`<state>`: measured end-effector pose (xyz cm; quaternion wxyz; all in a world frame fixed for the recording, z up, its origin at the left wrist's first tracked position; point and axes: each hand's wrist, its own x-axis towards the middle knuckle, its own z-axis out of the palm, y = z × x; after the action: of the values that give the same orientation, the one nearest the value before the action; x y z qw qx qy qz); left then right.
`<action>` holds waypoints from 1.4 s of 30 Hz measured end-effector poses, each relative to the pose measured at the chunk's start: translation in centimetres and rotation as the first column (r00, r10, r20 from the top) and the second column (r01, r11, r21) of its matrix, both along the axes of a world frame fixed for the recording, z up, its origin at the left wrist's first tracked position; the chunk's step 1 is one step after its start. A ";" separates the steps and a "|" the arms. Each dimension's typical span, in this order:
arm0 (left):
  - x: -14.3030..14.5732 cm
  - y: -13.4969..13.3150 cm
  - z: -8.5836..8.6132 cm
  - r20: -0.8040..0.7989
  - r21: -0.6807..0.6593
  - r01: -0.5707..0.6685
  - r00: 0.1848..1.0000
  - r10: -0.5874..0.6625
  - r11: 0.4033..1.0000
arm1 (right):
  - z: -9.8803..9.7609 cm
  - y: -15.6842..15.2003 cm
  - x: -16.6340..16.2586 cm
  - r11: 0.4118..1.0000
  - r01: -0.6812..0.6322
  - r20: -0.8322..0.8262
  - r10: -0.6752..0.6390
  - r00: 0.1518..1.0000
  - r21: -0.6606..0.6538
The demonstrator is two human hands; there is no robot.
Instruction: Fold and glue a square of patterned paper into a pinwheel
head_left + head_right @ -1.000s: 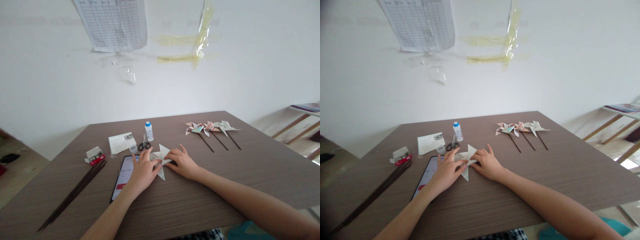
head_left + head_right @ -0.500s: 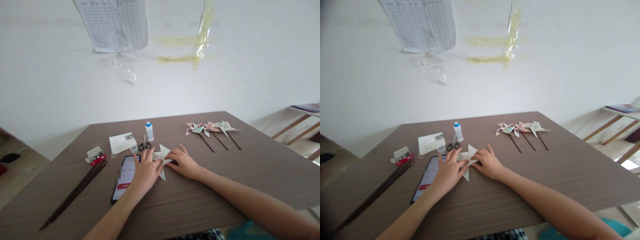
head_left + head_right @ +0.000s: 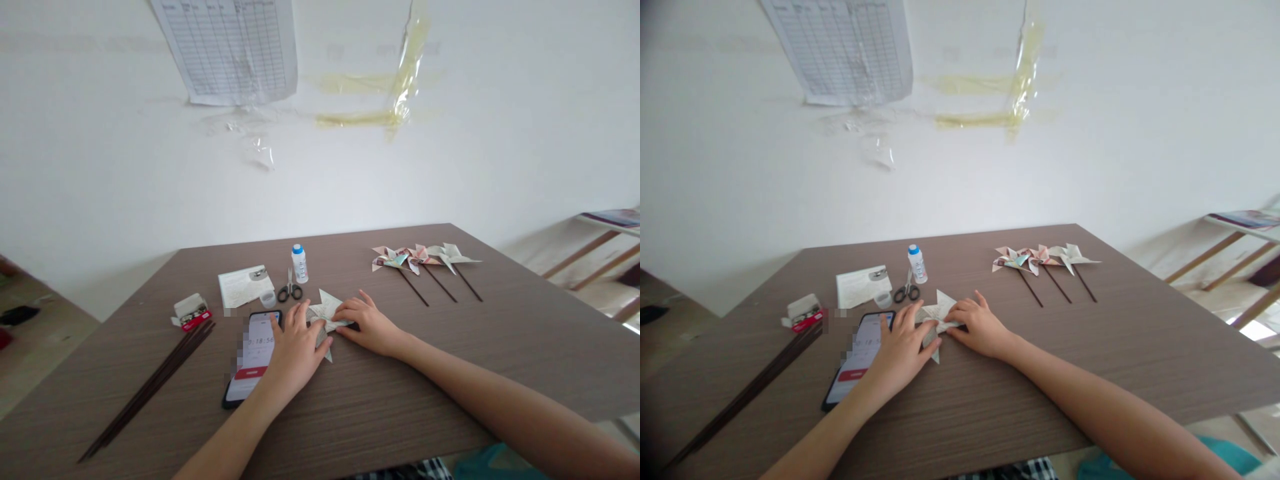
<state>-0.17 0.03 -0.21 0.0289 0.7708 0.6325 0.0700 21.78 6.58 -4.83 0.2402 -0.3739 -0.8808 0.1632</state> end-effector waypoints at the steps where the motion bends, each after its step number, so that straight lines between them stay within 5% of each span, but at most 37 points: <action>1: 0.1 0.0 -0.1 0.006 0.008 0.001 1.000 -0.001 1.000 | 0.0 0.1 0.0 1.000 -0.002 -0.004 0.002 1.000 -0.001; 28: 0.0 0.4 0.4 0.069 0.022 0.021 0.997 -0.022 1.000 | 0.5 -0.1 0.2 1.000 0.017 0.005 -0.017 1.000 -0.019; 42: 0.1 0.6 1.3 0.007 -0.100 -0.013 1.000 0.014 0.995 | 0.5 -0.1 0.2 0.999 0.020 0.014 -0.019 1.000 -0.045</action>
<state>-0.04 0.58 1.06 0.0695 0.7639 0.6402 0.0412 21.99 6.43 -4.29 0.2273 -0.3889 -0.8748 0.1783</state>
